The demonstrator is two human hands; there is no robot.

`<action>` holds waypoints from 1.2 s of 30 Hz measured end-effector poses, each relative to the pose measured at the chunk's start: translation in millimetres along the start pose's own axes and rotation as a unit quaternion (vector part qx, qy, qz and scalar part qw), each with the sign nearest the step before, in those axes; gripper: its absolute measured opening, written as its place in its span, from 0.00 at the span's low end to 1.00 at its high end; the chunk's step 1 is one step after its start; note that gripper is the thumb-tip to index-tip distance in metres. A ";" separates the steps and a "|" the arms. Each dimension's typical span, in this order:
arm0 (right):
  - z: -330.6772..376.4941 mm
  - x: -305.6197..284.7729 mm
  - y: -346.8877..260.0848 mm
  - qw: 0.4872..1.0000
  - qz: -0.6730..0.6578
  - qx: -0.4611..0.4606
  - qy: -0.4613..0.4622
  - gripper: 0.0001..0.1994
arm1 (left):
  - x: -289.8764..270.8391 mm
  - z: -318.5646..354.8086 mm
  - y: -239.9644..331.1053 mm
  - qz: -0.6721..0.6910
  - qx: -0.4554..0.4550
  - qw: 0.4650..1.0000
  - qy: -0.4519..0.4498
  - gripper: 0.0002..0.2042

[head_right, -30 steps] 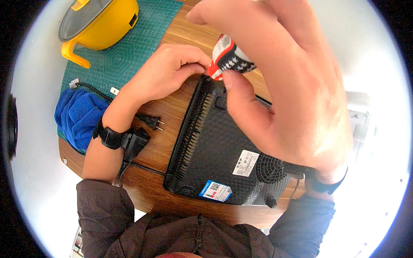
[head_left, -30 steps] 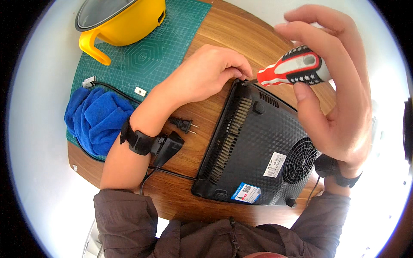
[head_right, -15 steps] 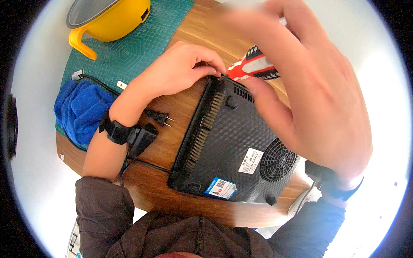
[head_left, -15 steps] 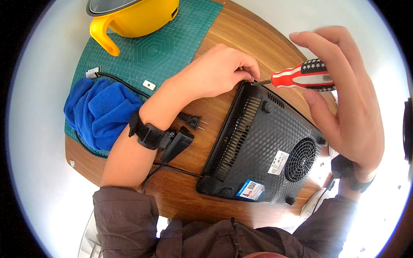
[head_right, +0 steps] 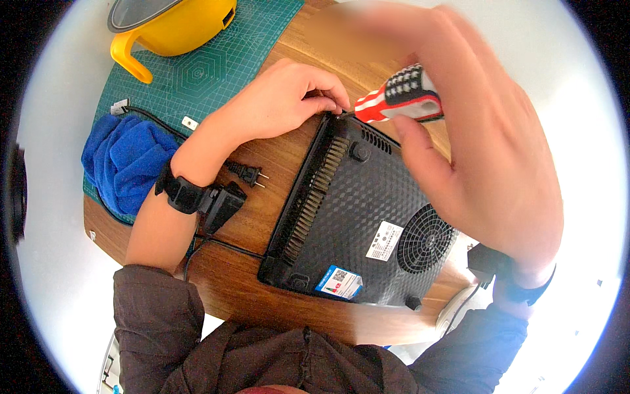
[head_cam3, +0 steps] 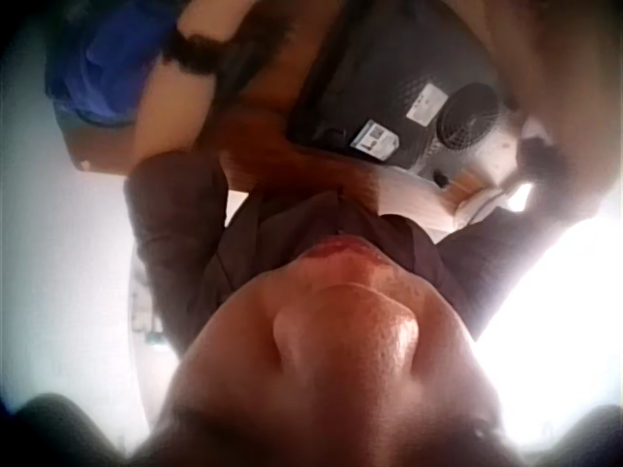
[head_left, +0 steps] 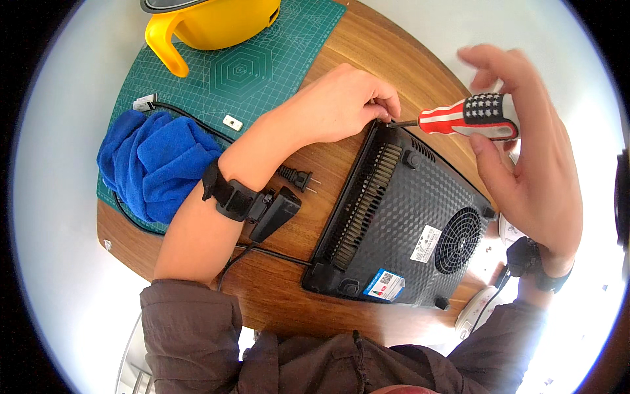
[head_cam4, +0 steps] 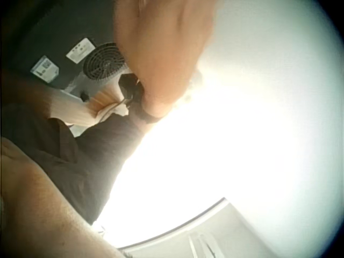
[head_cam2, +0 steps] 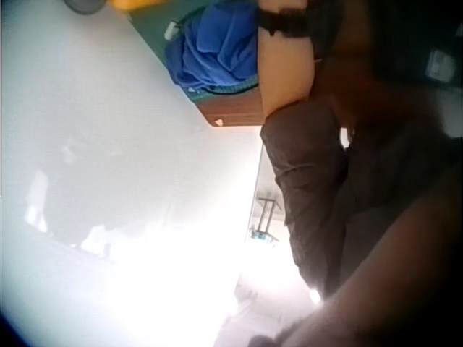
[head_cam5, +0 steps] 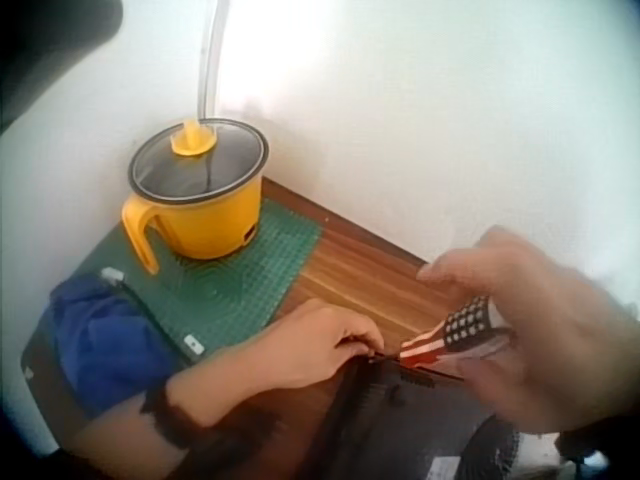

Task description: The person assembles an induction cooker by securing internal components with a screwdriver, attaching the power cord, and fastening the base cover with screws.

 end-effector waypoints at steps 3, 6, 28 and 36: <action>3.0 1.8 10.1 1.000 0.021 0.023 0.005 0.28 | -0.3 0.1 0.6 0.004 0.001 1.000 -0.002 0.07; 3.2 -1.3 1.1 1.000 0.005 0.004 0.011 0.29 | 1.0 -0.4 -2.0 0.002 0.007 1.000 -0.001 0.07; 5.4 -2.0 6.3 0.998 0.051 -0.003 0.030 0.25 | 0.5 -1.4 -0.8 -0.005 0.002 1.000 -0.004 0.07; 11.1 -5.7 12.2 0.988 -0.095 0.105 0.058 0.17 | 3.1 -1.8 -4.7 0.010 0.001 1.000 -0.007 0.07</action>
Point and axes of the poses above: each hand's wrist, its own z-axis away from the middle knuckle, its own x-axis out of the palm, y = z × x, the point moved 6 cm from there along -z, towards the middle knuckle, and after that the axes turned 9 degrees about -z, right-handed, at the moved point
